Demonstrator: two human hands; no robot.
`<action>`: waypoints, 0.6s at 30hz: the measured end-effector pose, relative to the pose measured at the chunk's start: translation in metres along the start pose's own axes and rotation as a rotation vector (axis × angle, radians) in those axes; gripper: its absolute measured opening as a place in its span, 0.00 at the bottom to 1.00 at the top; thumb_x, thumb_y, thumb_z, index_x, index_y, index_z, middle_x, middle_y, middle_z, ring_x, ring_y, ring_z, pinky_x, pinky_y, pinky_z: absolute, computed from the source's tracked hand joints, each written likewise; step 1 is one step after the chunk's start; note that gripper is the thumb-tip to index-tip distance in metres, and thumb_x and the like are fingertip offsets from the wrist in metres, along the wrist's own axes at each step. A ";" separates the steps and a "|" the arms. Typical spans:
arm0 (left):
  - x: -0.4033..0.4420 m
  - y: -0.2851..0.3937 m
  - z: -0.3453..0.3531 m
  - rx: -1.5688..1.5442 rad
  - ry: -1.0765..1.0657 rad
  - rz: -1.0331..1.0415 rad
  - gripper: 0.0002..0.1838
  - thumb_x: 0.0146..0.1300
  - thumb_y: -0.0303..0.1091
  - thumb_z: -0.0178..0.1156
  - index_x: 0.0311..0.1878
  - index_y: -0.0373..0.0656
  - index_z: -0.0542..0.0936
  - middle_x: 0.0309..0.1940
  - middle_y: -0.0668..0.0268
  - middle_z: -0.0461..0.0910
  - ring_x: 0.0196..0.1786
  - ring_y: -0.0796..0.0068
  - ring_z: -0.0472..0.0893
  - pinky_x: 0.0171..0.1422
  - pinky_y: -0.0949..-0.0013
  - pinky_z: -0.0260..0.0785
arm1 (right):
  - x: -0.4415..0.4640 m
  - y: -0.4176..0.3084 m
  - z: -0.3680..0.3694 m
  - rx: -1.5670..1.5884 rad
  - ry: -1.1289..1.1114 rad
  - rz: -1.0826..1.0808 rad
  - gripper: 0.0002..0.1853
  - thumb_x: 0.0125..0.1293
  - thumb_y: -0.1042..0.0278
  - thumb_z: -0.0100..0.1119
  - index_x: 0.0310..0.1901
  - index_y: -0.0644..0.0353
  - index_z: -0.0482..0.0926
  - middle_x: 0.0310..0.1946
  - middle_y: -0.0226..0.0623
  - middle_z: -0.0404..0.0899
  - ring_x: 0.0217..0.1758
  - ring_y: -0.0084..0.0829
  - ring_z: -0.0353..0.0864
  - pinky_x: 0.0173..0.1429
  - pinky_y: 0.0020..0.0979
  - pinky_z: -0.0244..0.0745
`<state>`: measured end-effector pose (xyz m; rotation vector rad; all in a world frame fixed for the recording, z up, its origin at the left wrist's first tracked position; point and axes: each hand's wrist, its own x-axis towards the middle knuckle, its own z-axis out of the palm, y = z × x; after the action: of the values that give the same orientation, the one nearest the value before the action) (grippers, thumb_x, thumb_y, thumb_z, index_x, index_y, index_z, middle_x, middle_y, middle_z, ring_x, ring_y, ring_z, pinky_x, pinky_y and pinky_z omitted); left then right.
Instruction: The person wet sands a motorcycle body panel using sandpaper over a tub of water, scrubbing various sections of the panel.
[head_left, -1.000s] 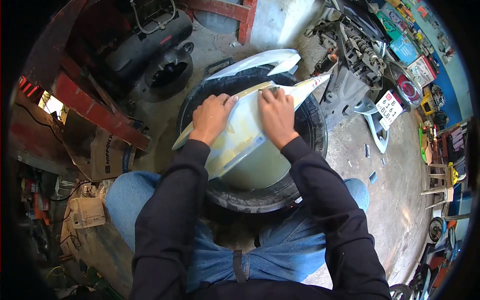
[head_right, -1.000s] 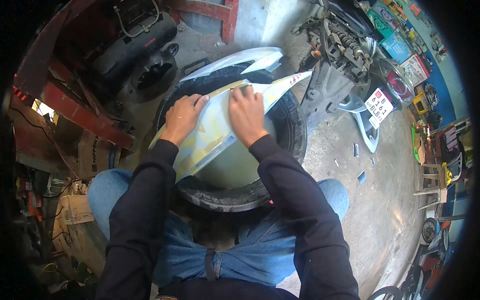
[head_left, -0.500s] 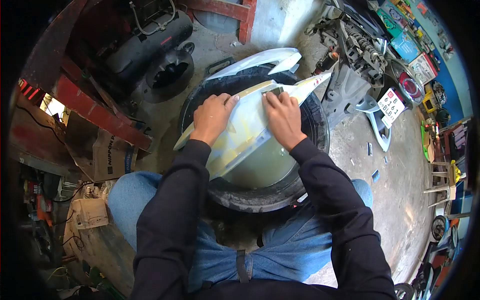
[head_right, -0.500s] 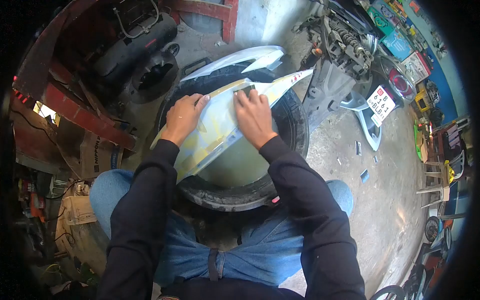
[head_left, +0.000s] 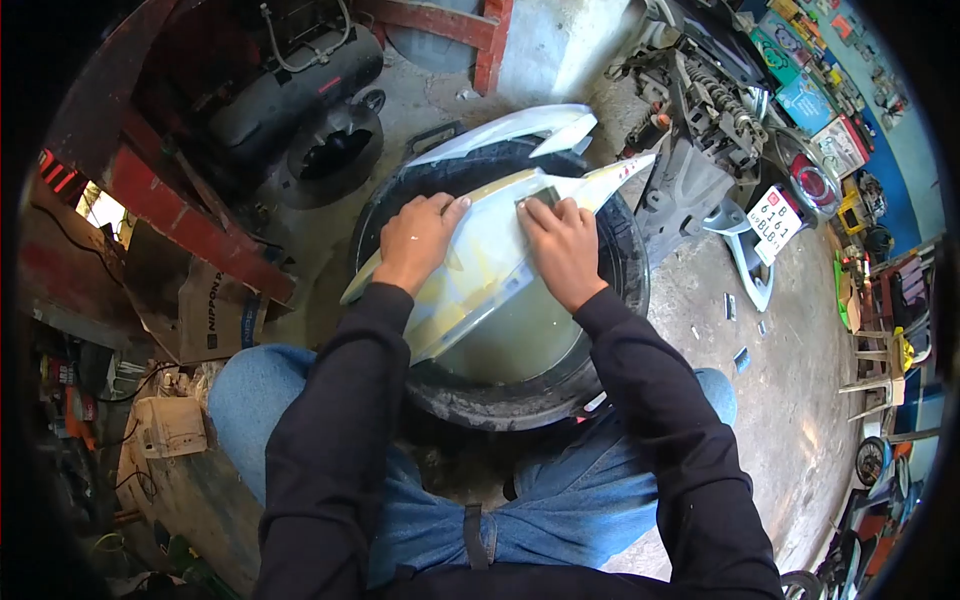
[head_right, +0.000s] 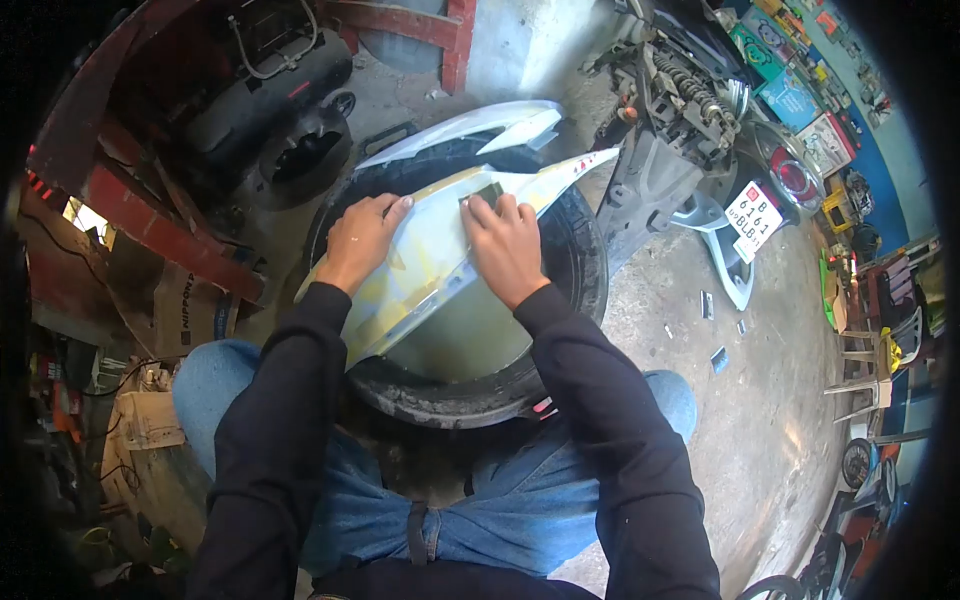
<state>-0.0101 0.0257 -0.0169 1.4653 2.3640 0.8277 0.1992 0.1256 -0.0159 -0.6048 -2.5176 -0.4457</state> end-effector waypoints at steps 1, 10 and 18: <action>-0.001 0.000 0.000 0.001 -0.012 -0.006 0.28 0.78 0.61 0.49 0.56 0.48 0.86 0.50 0.53 0.86 0.55 0.44 0.83 0.59 0.44 0.74 | -0.004 -0.006 0.006 -0.077 -0.013 -0.003 0.21 0.61 0.69 0.59 0.56 0.58 0.85 0.56 0.24 0.81 0.48 0.29 0.75 0.54 0.33 0.69; -0.001 0.002 -0.002 -0.002 -0.024 -0.013 0.29 0.78 0.61 0.48 0.57 0.47 0.86 0.51 0.52 0.86 0.57 0.45 0.83 0.60 0.45 0.73 | -0.020 -0.018 0.001 0.021 0.027 -0.119 0.20 0.61 0.68 0.59 0.54 0.58 0.85 0.56 0.26 0.80 0.50 0.31 0.74 0.52 0.36 0.67; 0.001 0.001 0.000 0.002 -0.002 0.025 0.27 0.79 0.59 0.48 0.57 0.48 0.86 0.51 0.53 0.86 0.57 0.46 0.83 0.60 0.46 0.73 | -0.028 -0.014 -0.003 -0.023 -0.020 -0.156 0.18 0.61 0.68 0.58 0.51 0.56 0.87 0.57 0.24 0.80 0.51 0.31 0.75 0.54 0.37 0.67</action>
<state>-0.0104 0.0269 -0.0164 1.4992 2.3498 0.8298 0.2150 0.1028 -0.0314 -0.4248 -2.5928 -0.5277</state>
